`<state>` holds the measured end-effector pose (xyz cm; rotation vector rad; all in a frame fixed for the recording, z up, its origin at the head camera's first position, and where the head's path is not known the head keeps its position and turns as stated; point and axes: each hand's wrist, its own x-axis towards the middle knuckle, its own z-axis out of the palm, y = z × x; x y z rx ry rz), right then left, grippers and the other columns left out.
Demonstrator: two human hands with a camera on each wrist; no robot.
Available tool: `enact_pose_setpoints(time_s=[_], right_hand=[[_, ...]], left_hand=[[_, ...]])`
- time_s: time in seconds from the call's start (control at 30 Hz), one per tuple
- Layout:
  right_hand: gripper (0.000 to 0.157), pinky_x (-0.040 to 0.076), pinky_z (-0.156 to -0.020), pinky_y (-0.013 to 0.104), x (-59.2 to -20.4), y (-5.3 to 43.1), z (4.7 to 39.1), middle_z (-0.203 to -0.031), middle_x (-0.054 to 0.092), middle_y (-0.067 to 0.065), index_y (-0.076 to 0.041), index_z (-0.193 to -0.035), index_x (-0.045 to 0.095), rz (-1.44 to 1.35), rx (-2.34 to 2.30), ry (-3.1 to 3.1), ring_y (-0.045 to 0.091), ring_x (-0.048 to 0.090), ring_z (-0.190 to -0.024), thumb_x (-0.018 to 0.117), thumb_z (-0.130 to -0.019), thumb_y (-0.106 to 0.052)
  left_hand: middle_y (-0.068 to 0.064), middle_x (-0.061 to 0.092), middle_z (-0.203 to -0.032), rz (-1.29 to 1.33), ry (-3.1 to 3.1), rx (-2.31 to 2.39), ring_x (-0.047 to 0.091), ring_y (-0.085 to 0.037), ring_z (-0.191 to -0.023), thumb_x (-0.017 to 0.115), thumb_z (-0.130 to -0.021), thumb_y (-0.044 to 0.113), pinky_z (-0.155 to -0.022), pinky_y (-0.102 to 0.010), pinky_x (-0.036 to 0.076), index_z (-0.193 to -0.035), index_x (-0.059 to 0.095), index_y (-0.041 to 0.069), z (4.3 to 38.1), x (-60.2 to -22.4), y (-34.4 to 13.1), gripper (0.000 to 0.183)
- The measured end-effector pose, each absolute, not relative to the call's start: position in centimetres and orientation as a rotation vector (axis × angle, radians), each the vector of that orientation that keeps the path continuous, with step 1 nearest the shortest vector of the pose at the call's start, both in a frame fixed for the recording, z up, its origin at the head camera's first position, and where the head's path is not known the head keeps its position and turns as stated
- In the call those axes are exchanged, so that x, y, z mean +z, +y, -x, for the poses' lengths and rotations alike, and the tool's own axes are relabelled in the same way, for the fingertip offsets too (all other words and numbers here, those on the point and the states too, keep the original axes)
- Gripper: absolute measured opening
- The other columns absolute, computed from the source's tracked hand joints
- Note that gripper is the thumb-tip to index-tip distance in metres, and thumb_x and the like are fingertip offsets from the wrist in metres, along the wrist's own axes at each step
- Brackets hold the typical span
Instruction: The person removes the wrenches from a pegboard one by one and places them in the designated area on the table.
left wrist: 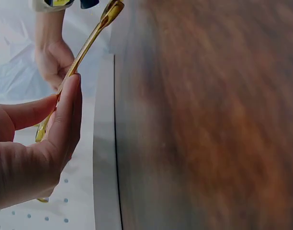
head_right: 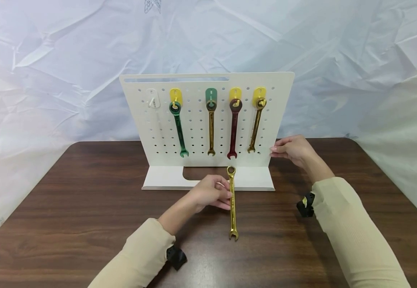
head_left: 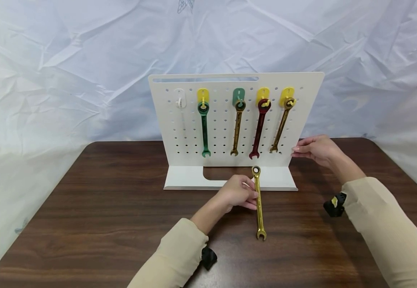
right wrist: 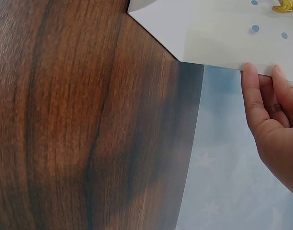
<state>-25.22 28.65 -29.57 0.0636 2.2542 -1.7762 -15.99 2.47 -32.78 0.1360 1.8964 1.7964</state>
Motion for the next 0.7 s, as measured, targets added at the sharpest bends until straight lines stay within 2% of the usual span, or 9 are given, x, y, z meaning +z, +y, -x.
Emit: enact_pose_setpoints(time_s=[0.3,0.53,0.7], right_hand=[[0.013,0.053,-0.084,0.035,-29.6,28.6,25.2,-0.081,0.064,0.003,0.007,-0.100,0.057,-0.057,-1.752,2.277,0.015,0.066,-0.079,0.055,-0.090,-0.001],[0.007,0.051,-0.086,0.038,-29.6,28.8,25.2,-0.081,0.064,0.003,0.002,-0.094,0.060,-0.055,-1.745,2.288,0.014,0.066,-0.079,0.055,-0.090,-0.002],[0.009,0.049,-0.089,0.041,-29.6,28.8,25.2,-0.082,0.063,0.002,0.003,-0.097,0.058,-0.054,-1.732,2.296,0.014,0.066,-0.080,0.054,-0.090,-0.002]], left_hand=[[-0.010,0.055,-0.066,-0.110,1.871,1.750,0.058,-0.016,-0.054,0.055,-0.082,-0.015,-0.058,-0.031,0.058,-0.081,0.050,-0.004,15.9,-33.5,3.5,0.013],[-0.010,0.053,-0.063,-0.064,1.871,1.713,0.058,-0.017,-0.054,0.056,-0.081,-0.017,-0.058,-0.031,0.058,-0.074,0.048,-0.003,15.6,-33.9,4.1,0.017],[-0.009,0.052,-0.061,-0.042,1.886,1.676,0.057,-0.016,-0.053,0.057,-0.080,-0.017,-0.058,-0.030,0.058,-0.071,0.049,-0.002,15.2,-33.9,4.2,0.019]])
